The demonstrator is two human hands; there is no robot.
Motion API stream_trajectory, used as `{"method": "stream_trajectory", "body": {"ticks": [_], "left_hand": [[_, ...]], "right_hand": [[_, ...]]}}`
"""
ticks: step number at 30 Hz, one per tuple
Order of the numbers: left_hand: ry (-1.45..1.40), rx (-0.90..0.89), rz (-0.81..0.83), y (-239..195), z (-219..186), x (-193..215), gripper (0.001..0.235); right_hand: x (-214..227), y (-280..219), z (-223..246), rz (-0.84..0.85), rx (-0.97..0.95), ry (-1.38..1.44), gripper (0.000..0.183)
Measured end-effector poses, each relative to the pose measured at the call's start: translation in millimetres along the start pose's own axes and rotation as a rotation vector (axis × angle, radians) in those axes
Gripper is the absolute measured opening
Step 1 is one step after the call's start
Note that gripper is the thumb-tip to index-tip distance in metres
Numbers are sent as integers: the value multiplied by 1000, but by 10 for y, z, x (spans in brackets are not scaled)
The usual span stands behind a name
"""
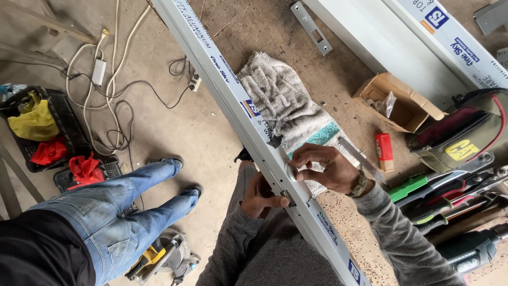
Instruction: Inserting and aligning a roller assembly into an aluminum frame profile
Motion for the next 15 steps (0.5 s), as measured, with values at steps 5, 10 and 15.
{"method": "stream_trajectory", "body": {"ticks": [5, 10, 15], "left_hand": [[55, 49, 2, 53, -187, -168, 95], [230, 45, 46, 113, -401, -349, 111], [155, 78, -47, 154, -541, -461, 115]], "right_hand": [[46, 13, 54, 3, 63, 52, 32], [-64, -123, -341, -2, 36, 291, 35], [-401, -454, -308, -102, -168, 373, 101]]}}
Point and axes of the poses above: each hand's wrist, its own y-axis towards the middle knuckle, its own x-axis out of the back of the hand, z = x × y, the point moved 7 cm from there along y, towards the middle knuckle, and after that the axes turned 8 degrees about -x, right-handed, at the moved point
